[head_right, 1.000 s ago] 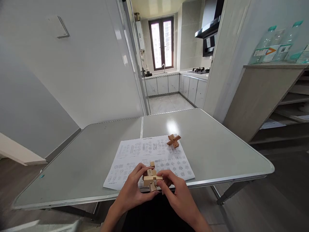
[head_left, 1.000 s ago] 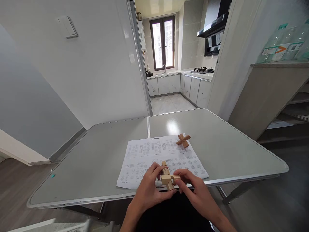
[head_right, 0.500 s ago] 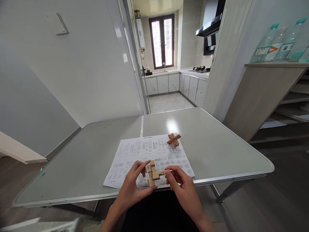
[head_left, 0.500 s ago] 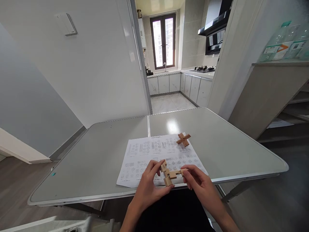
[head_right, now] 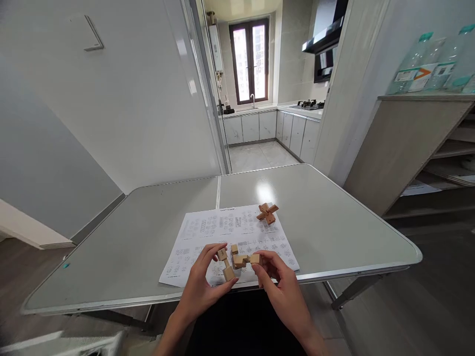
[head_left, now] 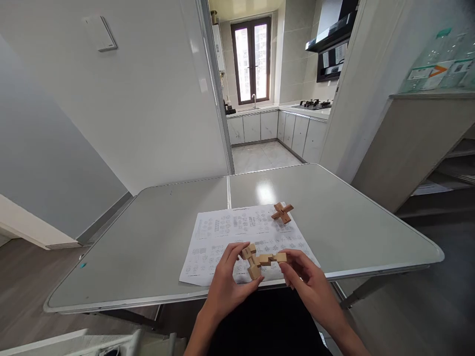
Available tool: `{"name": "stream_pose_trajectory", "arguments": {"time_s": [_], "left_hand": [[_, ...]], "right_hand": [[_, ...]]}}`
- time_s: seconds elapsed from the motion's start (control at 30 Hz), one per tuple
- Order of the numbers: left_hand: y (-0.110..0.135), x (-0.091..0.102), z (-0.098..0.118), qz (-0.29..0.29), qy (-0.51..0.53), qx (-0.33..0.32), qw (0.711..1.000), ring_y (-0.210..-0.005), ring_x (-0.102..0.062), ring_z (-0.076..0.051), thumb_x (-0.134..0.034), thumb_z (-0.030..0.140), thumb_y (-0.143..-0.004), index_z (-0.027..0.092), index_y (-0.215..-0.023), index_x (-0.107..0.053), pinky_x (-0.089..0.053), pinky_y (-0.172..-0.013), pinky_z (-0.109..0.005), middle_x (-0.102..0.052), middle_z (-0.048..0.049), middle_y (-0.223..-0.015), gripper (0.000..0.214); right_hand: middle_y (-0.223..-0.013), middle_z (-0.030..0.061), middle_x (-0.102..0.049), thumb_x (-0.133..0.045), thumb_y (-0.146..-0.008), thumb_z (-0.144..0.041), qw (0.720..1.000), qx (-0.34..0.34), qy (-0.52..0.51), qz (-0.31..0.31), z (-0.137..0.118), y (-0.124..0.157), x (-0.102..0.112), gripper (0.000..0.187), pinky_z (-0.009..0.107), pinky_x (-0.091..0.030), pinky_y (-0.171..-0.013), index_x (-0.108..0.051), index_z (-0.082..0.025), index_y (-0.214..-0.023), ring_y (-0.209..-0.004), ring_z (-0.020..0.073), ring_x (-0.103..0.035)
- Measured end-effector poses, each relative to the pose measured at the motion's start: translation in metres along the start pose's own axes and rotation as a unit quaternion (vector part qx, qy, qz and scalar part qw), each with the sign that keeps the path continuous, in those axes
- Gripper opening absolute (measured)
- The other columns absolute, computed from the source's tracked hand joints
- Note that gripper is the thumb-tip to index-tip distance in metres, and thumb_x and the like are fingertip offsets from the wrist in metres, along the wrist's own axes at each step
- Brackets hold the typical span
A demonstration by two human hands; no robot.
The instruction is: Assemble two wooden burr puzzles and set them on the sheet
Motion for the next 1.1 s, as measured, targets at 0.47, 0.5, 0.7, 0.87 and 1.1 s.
{"name": "stream_pose_trajectory", "arguments": {"time_s": [0.47, 0.5, 0.7, 0.87, 1.1], "left_hand": [[-0.004, -0.019, -0.068, -0.014, -0.155, 0.099, 0.983, -0.148, -0.035, -0.042, -0.087, 0.051, -0.075, 0.028, -0.140, -0.060, -0.036, -0.117, -0.064, -0.045, -0.0151, -0.153, 0.074], [-0.006, -0.021, -0.066, -0.019, -0.154, 0.094, 0.983, -0.149, -0.034, -0.043, -0.088, 0.053, -0.074, 0.027, -0.142, -0.058, -0.036, -0.117, -0.064, -0.044, -0.0158, -0.155, 0.079], [-0.018, -0.034, -0.056, -0.033, -0.142, 0.058, 0.988, -0.149, -0.033, -0.044, -0.092, 0.044, -0.071, 0.029, -0.133, -0.065, -0.034, -0.116, -0.068, -0.050, -0.0135, -0.153, 0.069], [-0.020, -0.027, -0.037, -0.011, -0.046, 0.020, 0.999, -0.140, -0.049, -0.035, -0.088, 0.031, -0.078, 0.031, -0.133, -0.062, -0.042, -0.116, -0.056, -0.062, -0.0084, -0.141, 0.061], [-0.016, -0.007, -0.012, 0.000, 0.063, 0.059, 0.996, -0.121, -0.064, -0.026, -0.081, 0.033, -0.085, 0.031, -0.138, -0.057, -0.051, -0.108, -0.045, -0.066, -0.0049, -0.139, 0.059]], "right_hand": [[-0.086, 0.0023, -0.066, -0.066, -0.094, -0.063, 1.000, -0.015, 0.004, -0.012, 0.007, 0.000, -0.001, 0.045, 0.029, -0.052, -0.067, -0.065, -0.023, -0.114, -0.068, 0.0166, -0.058], [-0.085, 0.0020, -0.065, -0.066, -0.094, -0.063, 1.000, -0.015, 0.005, -0.012, 0.007, 0.000, 0.000, 0.046, 0.029, -0.052, -0.067, -0.065, -0.022, -0.115, -0.068, 0.0168, -0.058], [-0.082, 0.0014, -0.064, -0.063, -0.096, -0.063, 1.000, -0.014, 0.013, -0.015, 0.005, 0.001, 0.000, 0.044, 0.029, -0.051, -0.067, -0.064, -0.022, -0.114, -0.066, 0.0166, -0.056], [-0.079, 0.0009, -0.064, -0.060, -0.098, -0.062, 0.999, -0.016, 0.020, -0.020, 0.005, 0.003, 0.003, 0.045, 0.029, -0.051, -0.065, -0.063, -0.023, -0.121, -0.067, 0.0172, -0.059], [-0.077, 0.0003, -0.064, -0.058, -0.100, -0.061, 1.000, -0.015, 0.008, -0.021, 0.002, 0.006, 0.004, 0.045, 0.029, -0.051, -0.067, -0.063, -0.025, -0.127, -0.068, 0.0177, -0.059]]}}
Point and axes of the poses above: each hand's wrist, its own y-axis away from the middle knuckle, its own x-axis out of the back of the hand, z = x × y, the point moved 5 cm from there along -y, towards the middle knuckle
